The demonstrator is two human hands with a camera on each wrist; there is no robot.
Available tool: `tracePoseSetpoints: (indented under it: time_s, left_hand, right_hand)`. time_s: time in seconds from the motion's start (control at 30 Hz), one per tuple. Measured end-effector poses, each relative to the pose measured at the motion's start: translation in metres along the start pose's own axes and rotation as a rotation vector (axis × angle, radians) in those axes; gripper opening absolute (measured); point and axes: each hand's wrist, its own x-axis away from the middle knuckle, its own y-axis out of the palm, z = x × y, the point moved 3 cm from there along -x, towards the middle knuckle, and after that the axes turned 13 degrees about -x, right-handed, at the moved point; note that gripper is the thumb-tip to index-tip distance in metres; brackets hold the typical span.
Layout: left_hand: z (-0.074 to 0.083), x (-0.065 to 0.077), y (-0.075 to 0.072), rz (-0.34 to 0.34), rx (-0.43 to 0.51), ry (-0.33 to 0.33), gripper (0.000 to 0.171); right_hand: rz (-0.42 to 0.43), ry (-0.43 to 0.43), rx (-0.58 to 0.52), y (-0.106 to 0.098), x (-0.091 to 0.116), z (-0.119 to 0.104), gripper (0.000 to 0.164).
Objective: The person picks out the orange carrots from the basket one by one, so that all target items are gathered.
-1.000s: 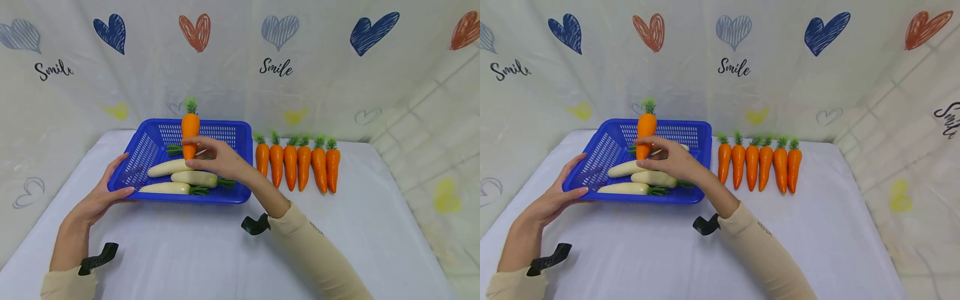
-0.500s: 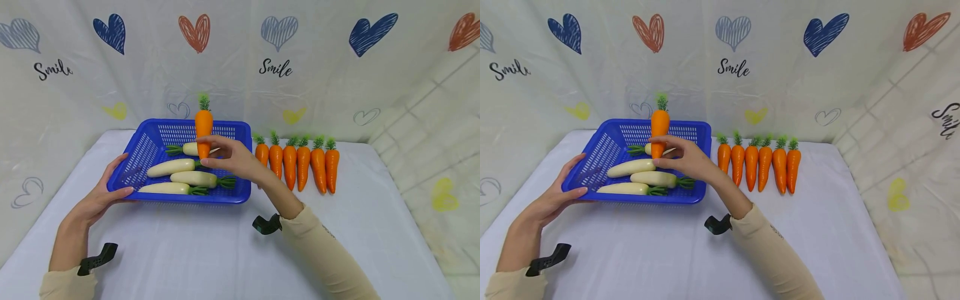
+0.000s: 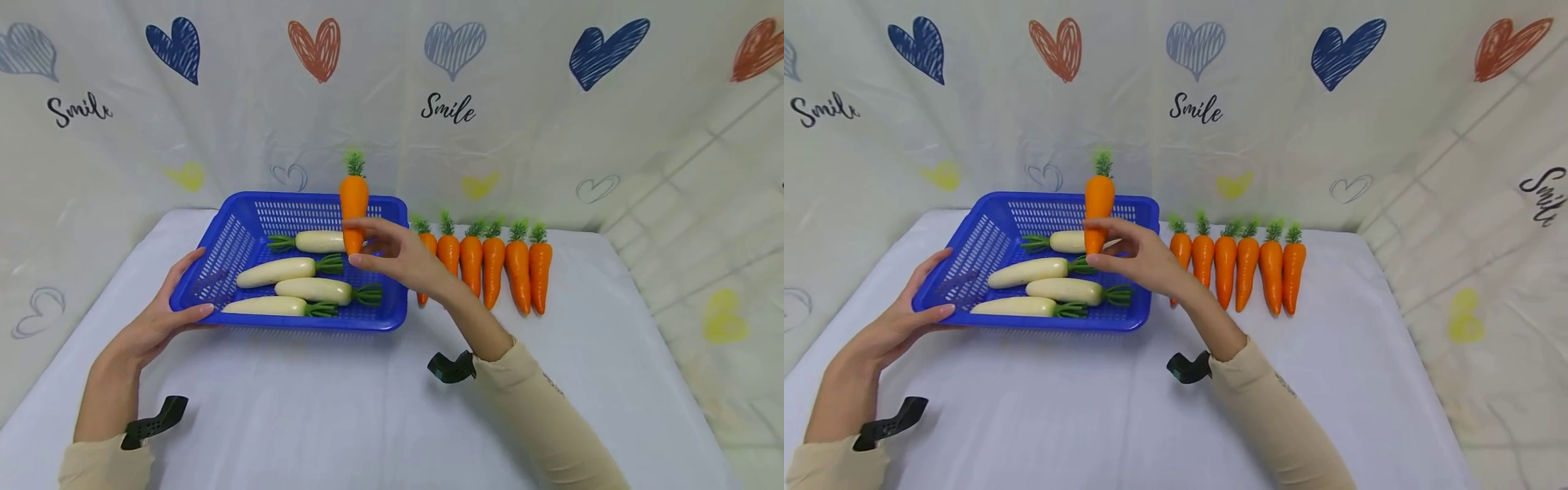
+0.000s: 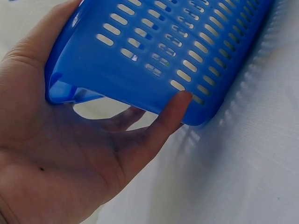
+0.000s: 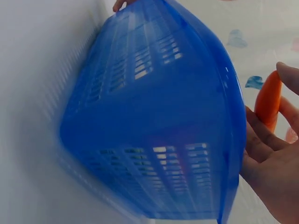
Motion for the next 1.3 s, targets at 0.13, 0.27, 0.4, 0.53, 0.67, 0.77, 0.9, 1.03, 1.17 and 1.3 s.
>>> tracePoseSetpoints:
  time_s: [0.13,0.27,0.4,0.53,0.67,0.77,0.9,1.03,1.17,1.3]
  left_hand:
    - [-0.002,0.001,0.002,0.003,0.003,-0.002,0.093]
    - [-0.003,0.000,0.003,0.004,0.005,0.000,0.093]
    - [-0.004,-0.002,0.004,0.002,0.004,0.004,0.092]
    - [-0.003,-0.006,0.005,-0.007,0.006,0.008,0.092]
    - [-0.002,-0.009,0.005,-0.011,0.012,0.011,0.092]
    - [-0.002,-0.008,0.004,-0.010,0.017,0.006,0.091]
    - [-0.003,-0.006,0.002,-0.009,0.026,0.002,0.090]
    - [-0.004,-0.003,0.002,-0.006,0.032,0.008,0.091]
    - [-0.005,-0.001,0.001,-0.002,0.011,0.000,0.092]
    - [-0.005,-0.001,0.001,0.004,-0.013,-0.007,0.092]
  right_hand:
    - [0.038,0.003,0.018,-0.010,0.005,-0.002,0.052]
    - [0.058,0.007,0.045,-0.020,0.011,-0.001,0.052]
    - [0.068,0.010,0.065,-0.029,0.018,0.001,0.053]
    - [0.100,0.008,0.054,-0.039,0.026,0.002,0.052]
    - [0.119,0.000,0.024,-0.048,0.031,0.002,0.052]
    - [0.123,-0.009,0.018,-0.051,0.033,0.000,0.053]
    - [0.138,-0.006,0.048,-0.055,0.040,-0.001,0.053]
    - [0.168,0.001,0.066,-0.060,0.049,0.000,0.053]
    - [0.179,-0.004,0.049,-0.065,0.057,0.003,0.054]
    - [0.193,-0.020,0.048,-0.070,0.067,0.003,0.054]
